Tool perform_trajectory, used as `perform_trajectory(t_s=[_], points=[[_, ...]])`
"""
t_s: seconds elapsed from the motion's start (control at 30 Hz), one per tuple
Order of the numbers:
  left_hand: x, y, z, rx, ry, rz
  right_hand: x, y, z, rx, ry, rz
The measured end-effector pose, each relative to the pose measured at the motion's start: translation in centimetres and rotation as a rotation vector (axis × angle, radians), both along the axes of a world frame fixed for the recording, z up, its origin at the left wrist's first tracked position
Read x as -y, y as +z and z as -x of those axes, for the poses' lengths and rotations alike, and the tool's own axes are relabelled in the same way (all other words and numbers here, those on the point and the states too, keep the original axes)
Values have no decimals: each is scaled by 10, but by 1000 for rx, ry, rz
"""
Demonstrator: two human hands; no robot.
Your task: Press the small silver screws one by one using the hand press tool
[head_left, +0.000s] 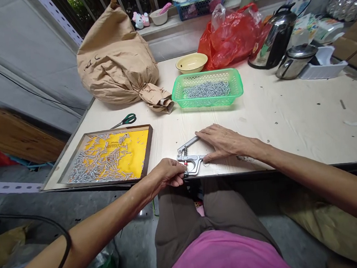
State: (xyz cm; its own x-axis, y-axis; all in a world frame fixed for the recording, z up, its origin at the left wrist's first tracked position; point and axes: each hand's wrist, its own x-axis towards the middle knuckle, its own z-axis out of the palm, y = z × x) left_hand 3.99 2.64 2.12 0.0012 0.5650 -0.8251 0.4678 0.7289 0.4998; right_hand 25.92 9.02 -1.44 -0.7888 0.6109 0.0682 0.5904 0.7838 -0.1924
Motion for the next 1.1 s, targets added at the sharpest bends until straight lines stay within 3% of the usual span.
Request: perform_trajectory(t_s=[0.3,0.53,0.67,0.8,0.87,0.97,1.03,1.1], points=[[2,-1,-2,-8,30,4,14,0,1,35,-30,-5],[1,1,-4,-22,21,-9,24,8,4,143,-224,21],[3,0,-5,-45,7,-28,27,15,8,188,-245,1],[13,2,-1,-34,-47,-34,32,-2,1,144,-198,-53],[19,3,2,-123,-146,-165,29,-18,-4,84,-174,-80],[30,5,2,-433,-360,-633,23,-33,-5,19,-145,-97],[33,4,-2,-563,-517,-889,22,-29,-1,15,-118,-128],[30,1,-6,-584,-667,-1017,23,-15,8,38,-98,-186]])
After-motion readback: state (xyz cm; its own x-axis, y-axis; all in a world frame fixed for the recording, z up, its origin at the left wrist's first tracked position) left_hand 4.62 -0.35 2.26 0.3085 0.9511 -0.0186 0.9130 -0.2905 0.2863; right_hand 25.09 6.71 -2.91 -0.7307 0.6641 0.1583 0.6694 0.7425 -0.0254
